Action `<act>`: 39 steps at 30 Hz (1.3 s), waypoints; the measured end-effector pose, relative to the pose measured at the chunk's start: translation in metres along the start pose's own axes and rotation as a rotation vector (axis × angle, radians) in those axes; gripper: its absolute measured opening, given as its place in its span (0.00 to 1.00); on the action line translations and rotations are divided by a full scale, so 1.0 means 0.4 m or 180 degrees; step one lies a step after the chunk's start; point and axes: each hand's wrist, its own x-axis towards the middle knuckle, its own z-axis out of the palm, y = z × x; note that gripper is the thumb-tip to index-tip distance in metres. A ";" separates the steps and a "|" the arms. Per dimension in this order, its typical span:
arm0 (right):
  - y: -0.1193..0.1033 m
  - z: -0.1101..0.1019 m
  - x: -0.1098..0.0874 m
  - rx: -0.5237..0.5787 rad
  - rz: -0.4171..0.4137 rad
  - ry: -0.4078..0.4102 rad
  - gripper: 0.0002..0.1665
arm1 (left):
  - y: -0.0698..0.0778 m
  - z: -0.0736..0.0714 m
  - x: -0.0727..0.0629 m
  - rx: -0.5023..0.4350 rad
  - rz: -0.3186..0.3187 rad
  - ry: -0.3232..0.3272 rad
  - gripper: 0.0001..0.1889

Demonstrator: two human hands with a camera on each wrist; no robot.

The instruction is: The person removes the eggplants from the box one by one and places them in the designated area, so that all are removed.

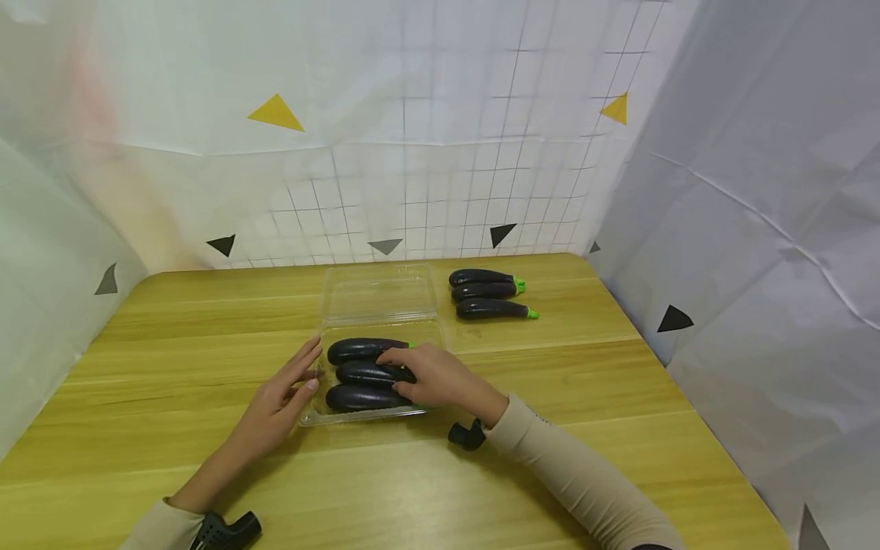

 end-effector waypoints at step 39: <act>-0.007 -0.067 -0.008 0.0678 0.0088 0.0406 0.22 | 0.000 0.004 -0.001 0.0056 0.0039 0.0032 0.28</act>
